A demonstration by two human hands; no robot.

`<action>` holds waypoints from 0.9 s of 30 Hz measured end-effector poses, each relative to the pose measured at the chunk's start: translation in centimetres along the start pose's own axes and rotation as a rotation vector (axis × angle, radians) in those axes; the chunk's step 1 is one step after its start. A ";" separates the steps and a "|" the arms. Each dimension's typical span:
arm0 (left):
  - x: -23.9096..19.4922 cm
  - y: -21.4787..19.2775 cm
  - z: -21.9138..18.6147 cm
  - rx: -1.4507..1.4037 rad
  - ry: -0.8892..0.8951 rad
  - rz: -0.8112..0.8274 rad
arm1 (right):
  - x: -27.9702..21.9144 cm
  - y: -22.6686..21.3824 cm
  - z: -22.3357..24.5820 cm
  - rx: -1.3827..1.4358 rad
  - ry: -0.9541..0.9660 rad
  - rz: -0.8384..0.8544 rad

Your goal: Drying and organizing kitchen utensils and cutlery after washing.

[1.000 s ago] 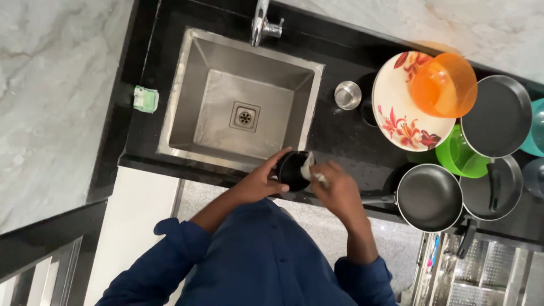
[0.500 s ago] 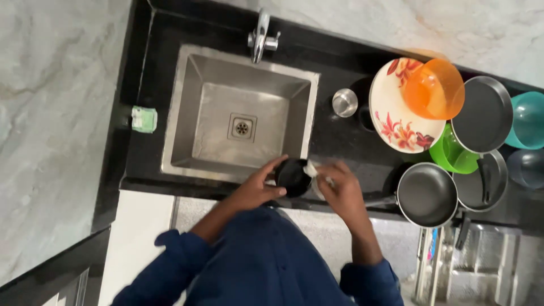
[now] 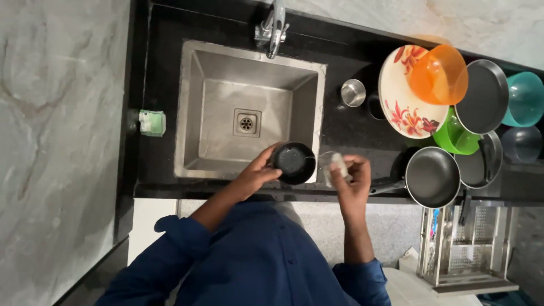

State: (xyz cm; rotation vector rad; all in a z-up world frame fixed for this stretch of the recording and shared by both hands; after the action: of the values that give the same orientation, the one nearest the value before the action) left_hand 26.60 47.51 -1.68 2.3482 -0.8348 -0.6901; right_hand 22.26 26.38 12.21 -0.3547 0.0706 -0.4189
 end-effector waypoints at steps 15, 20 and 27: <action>0.9 0.5 -1.8 0.445 0.268 -0.072 | -2.6 7.7 -3.8 0.547 0.312 0.187; -3.9 6.9 -11.6 1.142 0.678 -0.097 | -2.5 7.2 -7.3 0.752 0.458 0.067; -3.4 8.0 -6.8 1.566 0.721 0.126 | -2.3 6.9 -8.8 0.639 0.429 0.106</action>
State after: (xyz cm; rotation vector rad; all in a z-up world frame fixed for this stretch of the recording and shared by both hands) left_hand 25.28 46.79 9.26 3.2570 -1.3489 1.3484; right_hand 21.57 30.37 1.58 0.3713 0.3623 -0.3846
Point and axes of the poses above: each hand's wrist, its own x-axis towards the middle knuckle, its own y-axis out of the palm, z = x × y, the point moved 8 cm from there along x, towards the middle knuckle, and after that the axes turned 2 degrees about -x, right-handed, at the moved point
